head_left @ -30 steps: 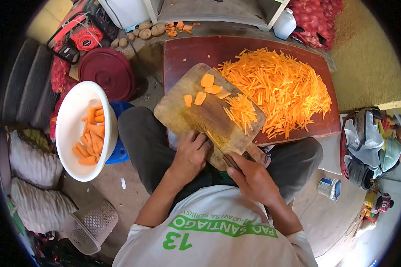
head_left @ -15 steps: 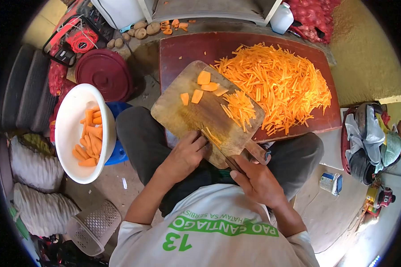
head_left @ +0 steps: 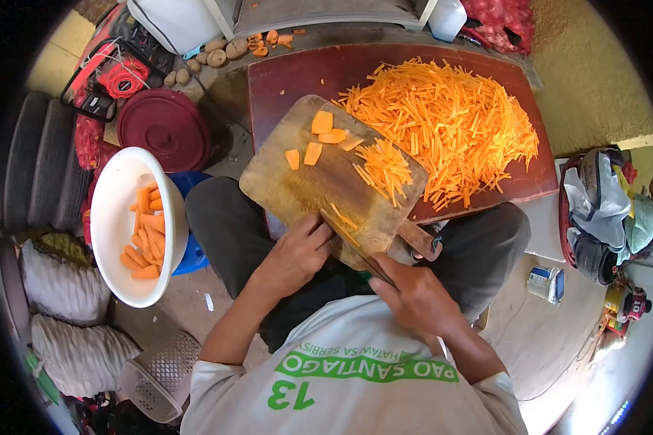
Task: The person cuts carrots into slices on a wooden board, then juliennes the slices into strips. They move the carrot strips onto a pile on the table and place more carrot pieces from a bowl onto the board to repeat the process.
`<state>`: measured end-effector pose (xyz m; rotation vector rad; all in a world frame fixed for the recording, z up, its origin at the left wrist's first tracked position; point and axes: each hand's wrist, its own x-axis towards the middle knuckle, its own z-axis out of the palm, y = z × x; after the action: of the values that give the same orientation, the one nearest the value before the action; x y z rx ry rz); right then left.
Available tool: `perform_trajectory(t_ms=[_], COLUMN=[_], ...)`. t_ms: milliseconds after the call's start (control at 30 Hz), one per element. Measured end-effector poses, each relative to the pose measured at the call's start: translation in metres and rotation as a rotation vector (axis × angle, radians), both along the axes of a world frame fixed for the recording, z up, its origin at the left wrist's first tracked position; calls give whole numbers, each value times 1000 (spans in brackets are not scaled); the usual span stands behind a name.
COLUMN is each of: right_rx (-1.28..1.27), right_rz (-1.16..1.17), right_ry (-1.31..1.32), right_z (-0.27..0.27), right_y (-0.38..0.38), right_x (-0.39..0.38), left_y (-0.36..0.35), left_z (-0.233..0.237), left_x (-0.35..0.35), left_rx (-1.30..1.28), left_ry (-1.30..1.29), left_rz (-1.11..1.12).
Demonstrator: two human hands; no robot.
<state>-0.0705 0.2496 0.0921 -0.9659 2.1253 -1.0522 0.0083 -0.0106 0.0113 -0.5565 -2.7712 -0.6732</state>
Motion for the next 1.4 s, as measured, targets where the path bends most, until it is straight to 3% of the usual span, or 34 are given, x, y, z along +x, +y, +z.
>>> perform_trajectory(t_ms=[133, 333, 533, 833, 933, 1033, 1133, 1233, 1400], right_rx=[-63, 7, -66, 52, -133, -128, 27, 4, -102], right_rz=[52, 32, 28, 11, 49, 67, 82, 2, 51], right_ry=[99, -52, 79, -49, 127, 119, -34, -120, 60], right_z=[-34, 10, -31, 3, -32, -27, 5, 3, -30], right_y=[-42, 4, -34, 3, -33, -43, -7, 11, -37], right_x=[-19, -4, -11, 4, -11, -18, -14, -7, -20], left_y=[4, 3, 7, 8, 11, 11, 11, 12, 14], left_z=[-2, -5, -8, -5, -9, -11, -13, -13, -11], left_x=[2, 3, 8, 12, 10, 8, 9, 9, 13], left_rx=[-33, -71, -91, -99, -87, -126, -127, -115, -125], left_ry=[10, 98, 144, 118, 123, 171, 157, 162, 161], left_rz=[18, 30, 62, 79, 93, 85, 86, 95, 110])
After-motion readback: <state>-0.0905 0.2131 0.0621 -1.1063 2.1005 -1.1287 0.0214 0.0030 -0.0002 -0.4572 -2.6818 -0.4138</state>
